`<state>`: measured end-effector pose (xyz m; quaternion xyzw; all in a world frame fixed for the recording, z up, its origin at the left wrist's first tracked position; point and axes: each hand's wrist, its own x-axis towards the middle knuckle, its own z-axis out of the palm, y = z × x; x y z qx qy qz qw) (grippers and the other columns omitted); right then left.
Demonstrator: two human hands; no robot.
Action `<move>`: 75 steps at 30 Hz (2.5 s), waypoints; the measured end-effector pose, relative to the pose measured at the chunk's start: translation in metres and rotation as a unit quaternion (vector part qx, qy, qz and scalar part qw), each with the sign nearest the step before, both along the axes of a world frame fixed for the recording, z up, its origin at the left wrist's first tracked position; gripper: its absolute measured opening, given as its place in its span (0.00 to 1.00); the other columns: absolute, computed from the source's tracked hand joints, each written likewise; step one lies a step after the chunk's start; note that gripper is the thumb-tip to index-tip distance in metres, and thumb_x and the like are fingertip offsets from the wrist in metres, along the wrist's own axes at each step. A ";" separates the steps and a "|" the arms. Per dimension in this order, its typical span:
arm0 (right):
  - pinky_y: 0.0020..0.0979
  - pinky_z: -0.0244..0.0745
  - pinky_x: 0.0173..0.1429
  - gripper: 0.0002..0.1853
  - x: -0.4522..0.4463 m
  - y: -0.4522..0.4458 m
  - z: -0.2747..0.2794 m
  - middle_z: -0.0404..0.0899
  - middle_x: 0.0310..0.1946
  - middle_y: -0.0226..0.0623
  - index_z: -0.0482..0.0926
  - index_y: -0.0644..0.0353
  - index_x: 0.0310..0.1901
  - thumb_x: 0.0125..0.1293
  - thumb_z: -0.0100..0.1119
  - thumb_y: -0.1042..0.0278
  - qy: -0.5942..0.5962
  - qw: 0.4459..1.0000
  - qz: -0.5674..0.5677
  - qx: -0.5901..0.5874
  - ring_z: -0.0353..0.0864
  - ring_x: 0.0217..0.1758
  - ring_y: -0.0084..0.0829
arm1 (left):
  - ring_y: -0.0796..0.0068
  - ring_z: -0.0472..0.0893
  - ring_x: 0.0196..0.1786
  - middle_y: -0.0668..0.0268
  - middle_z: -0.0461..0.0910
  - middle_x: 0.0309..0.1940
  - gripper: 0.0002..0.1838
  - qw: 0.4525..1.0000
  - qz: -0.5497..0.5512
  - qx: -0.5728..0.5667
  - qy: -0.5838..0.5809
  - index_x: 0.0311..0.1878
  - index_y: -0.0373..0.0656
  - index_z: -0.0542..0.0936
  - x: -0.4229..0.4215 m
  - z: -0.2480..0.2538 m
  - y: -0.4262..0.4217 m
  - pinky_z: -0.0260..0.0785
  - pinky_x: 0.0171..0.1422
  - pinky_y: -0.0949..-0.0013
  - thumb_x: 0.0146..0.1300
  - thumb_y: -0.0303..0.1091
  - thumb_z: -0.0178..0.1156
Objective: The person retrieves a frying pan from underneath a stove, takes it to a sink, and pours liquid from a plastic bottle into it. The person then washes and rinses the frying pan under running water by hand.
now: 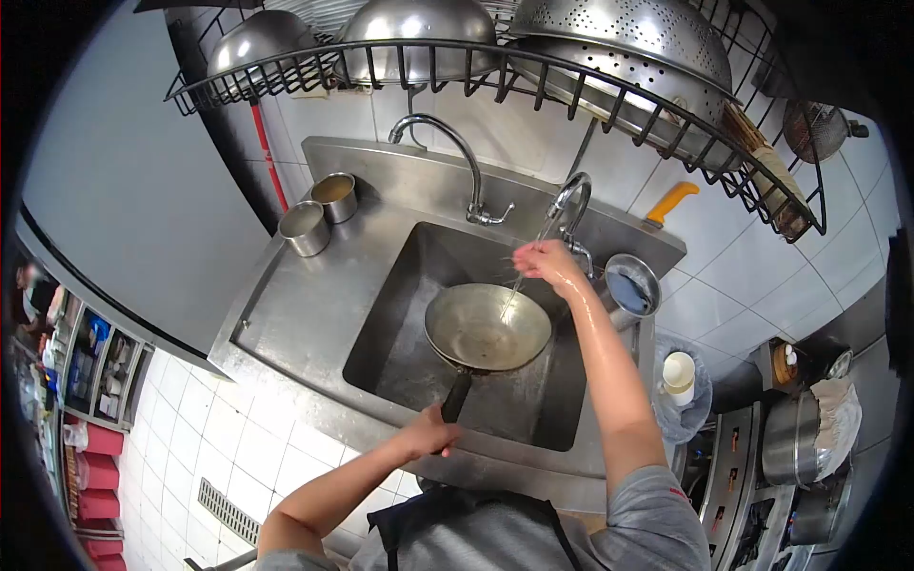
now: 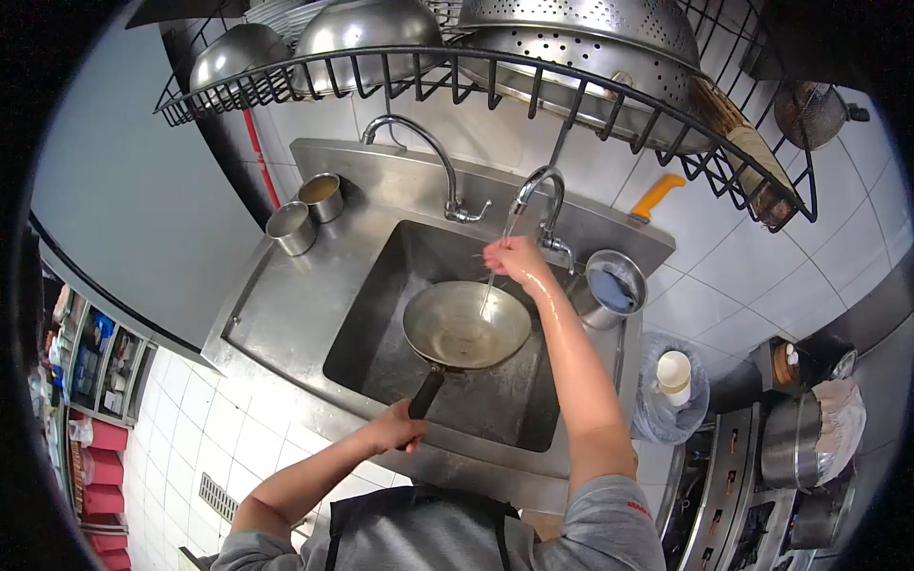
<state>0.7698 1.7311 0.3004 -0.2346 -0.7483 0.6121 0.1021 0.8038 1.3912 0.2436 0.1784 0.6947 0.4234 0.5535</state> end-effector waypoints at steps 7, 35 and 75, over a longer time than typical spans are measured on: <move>0.33 0.77 0.44 0.12 -0.022 -0.021 -0.028 0.80 0.38 0.41 0.77 0.67 0.42 0.61 0.56 0.68 0.118 0.989 0.081 -0.048 0.80 0.38 0.37 | 0.73 0.76 0.17 0.60 0.75 0.16 0.29 0.995 0.043 0.041 0.077 0.55 0.26 0.61 0.019 -0.045 -0.037 0.66 0.20 0.68 0.51 0.30 0.57; 0.45 0.60 0.62 0.27 0.034 -0.032 -0.094 0.73 0.55 0.42 0.77 0.51 0.53 0.60 0.49 0.41 -0.430 0.694 0.410 0.406 0.67 0.62 0.45 | 0.79 0.71 0.19 0.68 0.71 0.19 0.11 0.996 0.068 0.051 0.004 0.41 0.35 0.70 0.022 -0.037 -0.022 0.61 0.20 0.73 0.56 0.29 0.55; 0.26 0.63 0.19 0.16 0.215 -0.200 -0.053 0.67 0.16 0.26 0.66 0.64 0.44 0.58 0.60 0.73 -0.192 0.951 -0.076 -0.230 0.68 0.15 0.20 | 0.60 0.58 0.68 0.57 0.56 0.67 0.27 0.609 -0.401 0.361 0.581 0.62 0.38 0.62 -0.148 -0.103 0.223 0.54 0.68 0.54 0.61 0.39 0.52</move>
